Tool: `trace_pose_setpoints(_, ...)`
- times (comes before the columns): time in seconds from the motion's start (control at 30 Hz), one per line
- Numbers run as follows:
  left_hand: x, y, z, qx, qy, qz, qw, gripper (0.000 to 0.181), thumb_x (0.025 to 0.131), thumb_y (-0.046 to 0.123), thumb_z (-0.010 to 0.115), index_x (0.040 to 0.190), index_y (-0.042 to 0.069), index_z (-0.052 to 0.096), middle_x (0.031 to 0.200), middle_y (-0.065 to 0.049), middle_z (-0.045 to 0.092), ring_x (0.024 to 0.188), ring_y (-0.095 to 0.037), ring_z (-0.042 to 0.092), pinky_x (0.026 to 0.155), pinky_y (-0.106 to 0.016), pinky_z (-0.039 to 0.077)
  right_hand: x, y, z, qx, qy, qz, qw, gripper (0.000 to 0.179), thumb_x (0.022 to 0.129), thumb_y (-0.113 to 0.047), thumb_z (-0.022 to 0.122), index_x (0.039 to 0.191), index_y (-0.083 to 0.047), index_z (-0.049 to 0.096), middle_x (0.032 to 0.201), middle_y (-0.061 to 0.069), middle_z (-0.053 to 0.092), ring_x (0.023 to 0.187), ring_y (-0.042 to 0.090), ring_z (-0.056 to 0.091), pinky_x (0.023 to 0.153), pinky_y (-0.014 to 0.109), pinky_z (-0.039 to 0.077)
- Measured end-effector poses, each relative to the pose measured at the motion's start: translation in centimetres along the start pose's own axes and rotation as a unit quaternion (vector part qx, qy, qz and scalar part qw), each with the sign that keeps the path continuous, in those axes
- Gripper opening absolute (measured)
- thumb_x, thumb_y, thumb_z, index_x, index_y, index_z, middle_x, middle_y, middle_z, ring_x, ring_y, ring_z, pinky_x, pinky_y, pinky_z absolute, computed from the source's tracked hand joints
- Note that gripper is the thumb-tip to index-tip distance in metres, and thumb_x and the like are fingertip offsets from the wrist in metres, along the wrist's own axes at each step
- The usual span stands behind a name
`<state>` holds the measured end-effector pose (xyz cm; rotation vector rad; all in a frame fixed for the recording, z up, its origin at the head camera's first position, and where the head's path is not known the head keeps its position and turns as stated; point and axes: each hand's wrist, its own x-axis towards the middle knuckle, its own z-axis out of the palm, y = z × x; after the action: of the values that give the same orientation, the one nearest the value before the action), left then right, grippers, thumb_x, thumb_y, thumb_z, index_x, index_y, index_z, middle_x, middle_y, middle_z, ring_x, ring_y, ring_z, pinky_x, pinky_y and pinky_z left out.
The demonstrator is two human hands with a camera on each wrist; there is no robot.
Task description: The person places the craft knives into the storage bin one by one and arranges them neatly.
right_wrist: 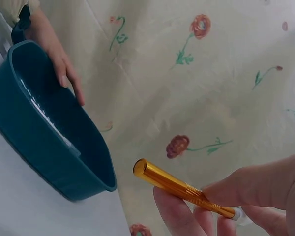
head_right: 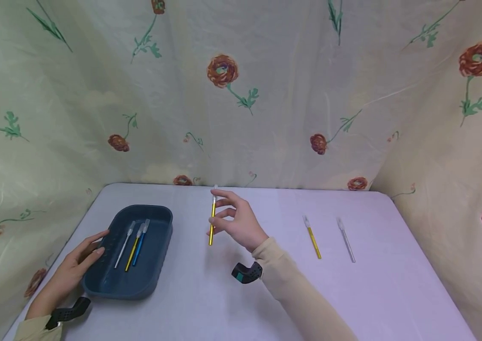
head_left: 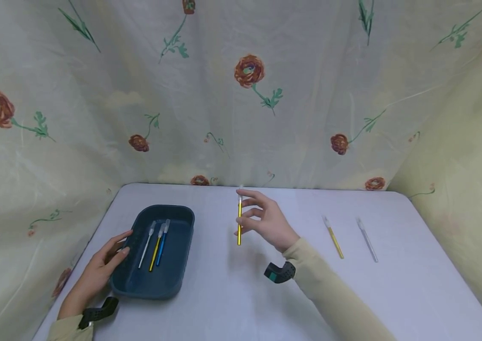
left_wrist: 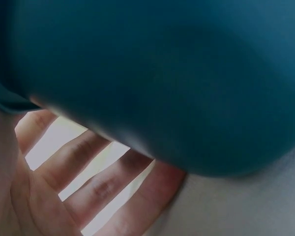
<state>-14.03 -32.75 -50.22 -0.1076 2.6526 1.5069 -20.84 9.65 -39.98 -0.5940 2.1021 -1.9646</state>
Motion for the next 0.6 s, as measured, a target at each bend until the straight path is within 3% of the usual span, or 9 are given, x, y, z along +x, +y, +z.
trace_pose_setpoints(0.37, 0.0, -0.2, 0.0, 0.002, 0.006, 0.017, 0.9998, 0.06, 0.103, 0.047, 0.049, 0.157, 0.029, 0.03, 0.157, -0.025, 0.028, 0.136, -0.048, 0.037, 0.105, -0.066, 0.034, 1.6, -0.4, 2.7, 0.021, -0.03, -0.009, 0.9993, 0.063, 0.09, 0.002, 0.07, 0.147, -0.014, 0.047, 0.123, 0.022, 0.051, 0.096, 0.041, 0.065, 0.077, 0.05, 0.059)
trace_pose_setpoints(0.6, 0.0, -0.3, 0.0, 0.003, 0.006, 0.015, 0.9999, 0.06, 0.103, 0.047, 0.049, 0.157, 0.029, 0.03, 0.157, -0.025, 0.028, 0.136, -0.048, 0.037, 0.105, -0.066, 0.034, 2.9, -0.2, 4.7, 0.025, -0.04, -0.012, 0.9988, 0.063, 0.09, 0.003, 0.07, 0.146, -0.015, 0.048, 0.124, 0.02, 0.052, 0.093, 0.033, 0.065, 0.075, 0.049, 0.06)
